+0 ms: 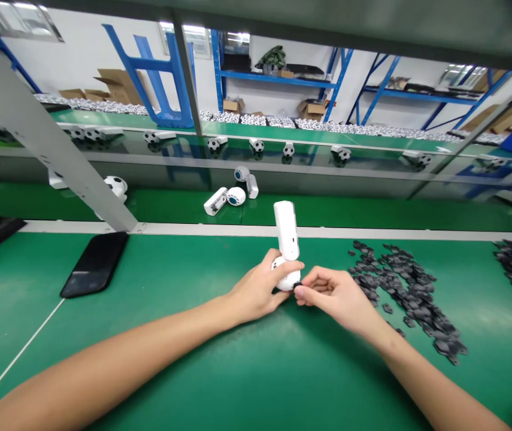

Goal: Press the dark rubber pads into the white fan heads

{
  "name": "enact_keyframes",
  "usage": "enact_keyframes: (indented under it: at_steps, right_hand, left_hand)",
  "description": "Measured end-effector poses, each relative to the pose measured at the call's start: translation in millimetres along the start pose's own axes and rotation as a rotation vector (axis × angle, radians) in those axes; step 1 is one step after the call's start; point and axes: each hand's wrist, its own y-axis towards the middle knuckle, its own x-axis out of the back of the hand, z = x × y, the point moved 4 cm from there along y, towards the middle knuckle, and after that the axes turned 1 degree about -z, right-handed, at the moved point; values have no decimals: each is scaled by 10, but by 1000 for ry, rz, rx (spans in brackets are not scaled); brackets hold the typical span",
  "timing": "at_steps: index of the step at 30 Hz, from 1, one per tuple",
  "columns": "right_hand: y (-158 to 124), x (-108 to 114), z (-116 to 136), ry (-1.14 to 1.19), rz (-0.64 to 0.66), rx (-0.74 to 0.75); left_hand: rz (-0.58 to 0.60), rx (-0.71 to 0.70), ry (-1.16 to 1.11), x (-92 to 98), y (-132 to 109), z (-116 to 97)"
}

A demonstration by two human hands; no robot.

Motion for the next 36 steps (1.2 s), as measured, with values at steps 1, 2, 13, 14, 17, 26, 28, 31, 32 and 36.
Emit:
enact_keyframes:
  at_steps: [1, 2, 13, 14, 17, 26, 28, 31, 32, 36]
  right_hand:
    - [1, -4, -7, -13, -2, 5]
    - [1, -10, -13, -25, -12, 13]
    - [-17, -84, 10, -328, -169, 177]
    - [-18, -84, 7, -349, -180, 181]
    - [-20, -92, -16, -372, -196, 179]
    - [-29, -168, -82, -454, -183, 235]
    - [-6, -156, -66, -502, -185, 266]
    - [48, -97, 1, -547, -107, 309]
    - [67, -55, 27, -533, -55, 309]
    - [112, 331, 103, -461, -8, 209]
  left_hand:
    - [11, -3, 12, -4, -2, -10]
    - [13, -13, 15, -3, -4, -25]
    - [8, -3, -25, 49, 1, -118]
    - [7, 0, -30, 52, 1, -118]
    - [12, -1, -32, 60, -8, -114]
    - [38, -39, -53, 93, -52, -109]
    - [45, -4, -61, 90, -36, -112]
    - [51, 64, -123, 83, 5, -94]
    - [42, 72, -158, 88, 20, -83]
    - [-17, 138, -333, 133, 59, 19]
